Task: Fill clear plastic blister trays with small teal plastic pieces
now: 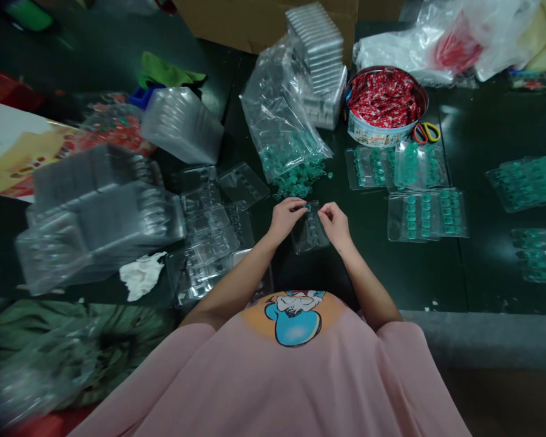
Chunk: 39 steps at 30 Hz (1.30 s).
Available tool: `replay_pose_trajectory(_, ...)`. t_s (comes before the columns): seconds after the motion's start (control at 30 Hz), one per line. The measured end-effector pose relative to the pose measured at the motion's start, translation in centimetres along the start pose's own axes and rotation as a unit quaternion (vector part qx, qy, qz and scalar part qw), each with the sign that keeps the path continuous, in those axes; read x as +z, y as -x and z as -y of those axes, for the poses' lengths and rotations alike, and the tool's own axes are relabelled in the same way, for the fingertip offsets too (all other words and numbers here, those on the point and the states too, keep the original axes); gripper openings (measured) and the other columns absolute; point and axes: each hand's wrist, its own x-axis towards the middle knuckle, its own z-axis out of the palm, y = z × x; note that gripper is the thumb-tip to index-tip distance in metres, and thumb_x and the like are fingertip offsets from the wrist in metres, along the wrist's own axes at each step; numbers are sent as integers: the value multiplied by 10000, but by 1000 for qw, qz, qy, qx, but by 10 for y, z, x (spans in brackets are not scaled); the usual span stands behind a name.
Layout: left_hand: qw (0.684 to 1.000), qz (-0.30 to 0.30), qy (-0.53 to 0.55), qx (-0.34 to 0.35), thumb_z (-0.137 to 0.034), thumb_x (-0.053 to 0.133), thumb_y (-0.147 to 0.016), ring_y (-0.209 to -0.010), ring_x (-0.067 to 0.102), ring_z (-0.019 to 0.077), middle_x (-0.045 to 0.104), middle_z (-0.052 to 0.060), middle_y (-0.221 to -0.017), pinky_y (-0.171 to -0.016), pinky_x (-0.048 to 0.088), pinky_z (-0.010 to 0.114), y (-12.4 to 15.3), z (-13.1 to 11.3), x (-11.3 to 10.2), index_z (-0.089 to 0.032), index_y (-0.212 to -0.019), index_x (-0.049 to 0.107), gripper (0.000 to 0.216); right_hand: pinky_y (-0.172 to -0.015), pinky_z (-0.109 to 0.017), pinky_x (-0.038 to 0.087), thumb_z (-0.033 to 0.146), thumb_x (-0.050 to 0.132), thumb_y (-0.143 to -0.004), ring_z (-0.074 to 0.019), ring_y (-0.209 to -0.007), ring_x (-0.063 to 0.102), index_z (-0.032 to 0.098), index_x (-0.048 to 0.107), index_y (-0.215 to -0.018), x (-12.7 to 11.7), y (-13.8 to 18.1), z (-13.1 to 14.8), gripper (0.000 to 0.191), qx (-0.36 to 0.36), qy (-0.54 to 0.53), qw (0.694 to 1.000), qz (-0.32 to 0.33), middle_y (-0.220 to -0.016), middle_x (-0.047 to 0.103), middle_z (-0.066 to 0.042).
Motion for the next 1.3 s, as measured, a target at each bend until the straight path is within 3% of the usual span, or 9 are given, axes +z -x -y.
replay_pose_trajectory(0.27, 1000, 0, -13, 13, -186, 695, -783, -901, 671, 182, 719, 54, -964, -850, 535, 333, 3, -1, 1, -200, -835, 756, 82, -655, -272, 400, 328, 558, -817, -130, -663, 501, 217, 535, -796, -4, 2, 5, 116, -9, 15, 1000, 1, -730, 550, 22)
replay_pose_trajectory(0.57, 1000, 23, 5, 0, -105, 674, -719, -806, 629, 149, 682, 34, -918, -774, 518, 296, 5, -7, -3, -188, -833, 720, 148, -673, -283, 423, 333, 555, -822, -140, -683, 540, 219, 550, -810, -5, 2, 4, 114, -19, 28, 999, 8, -749, 586, 14)
replay_pose_trajectory(0.7, 993, 49, 100, -30, -162, 697, -710, -810, 630, 146, 675, 41, -937, -739, 512, 274, 9, -17, -6, -176, -922, 708, 212, -793, -325, 475, 360, 553, -839, -180, -854, 618, 230, 611, -939, -3, -2, 8, 173, -25, -2, 1000, 16, -927, 669, -36)
replay_pose_trajectory(0.8, 978, 83, 185, -53, -178, 701, -703, -870, 640, 161, 685, 50, -963, -784, 517, 286, 14, -27, -9, -172, -980, 687, 278, -861, -349, 482, 407, 559, -842, -196, -957, 631, 241, 633, -1024, 1, -6, 12, 258, -12, -43, 997, 66, -1018, 684, -48)
replay_pose_trajectory(0.93, 969, 100, 220, -53, -179, 709, -697, -900, 637, 167, 682, 56, -992, -826, 516, 303, 19, -39, -13, -171, -992, 678, 297, -778, -316, 488, 454, 608, -800, -170, -852, 627, 226, 627, -996, 5, -8, 17, 301, 32, -125, 985, 116, -920, 674, -26)
replay_pose_trajectory(1.17, 955, 149, 239, -93, -195, 734, -685, -785, 607, 129, 651, 17, -865, -755, 492, 273, 20, -38, -18, -164, -1004, 670, 327, -625, -247, 418, 386, 705, -707, -104, -658, 522, 216, 536, -850, 8, -6, 22, 278, 72, -201, 972, 98, -743, 564, 34)
replay_pose_trajectory(1.3, 970, 129, 195, -72, -211, 722, -699, -739, 582, 125, 631, 11, -828, -706, 475, 265, 12, -36, -17, -165, -951, 686, 258, -586, -238, 385, 382, 668, -712, -98, -627, 477, 224, 469, -796, 15, -14, 19, 268, 79, -170, 980, 66, -697, 503, 49)
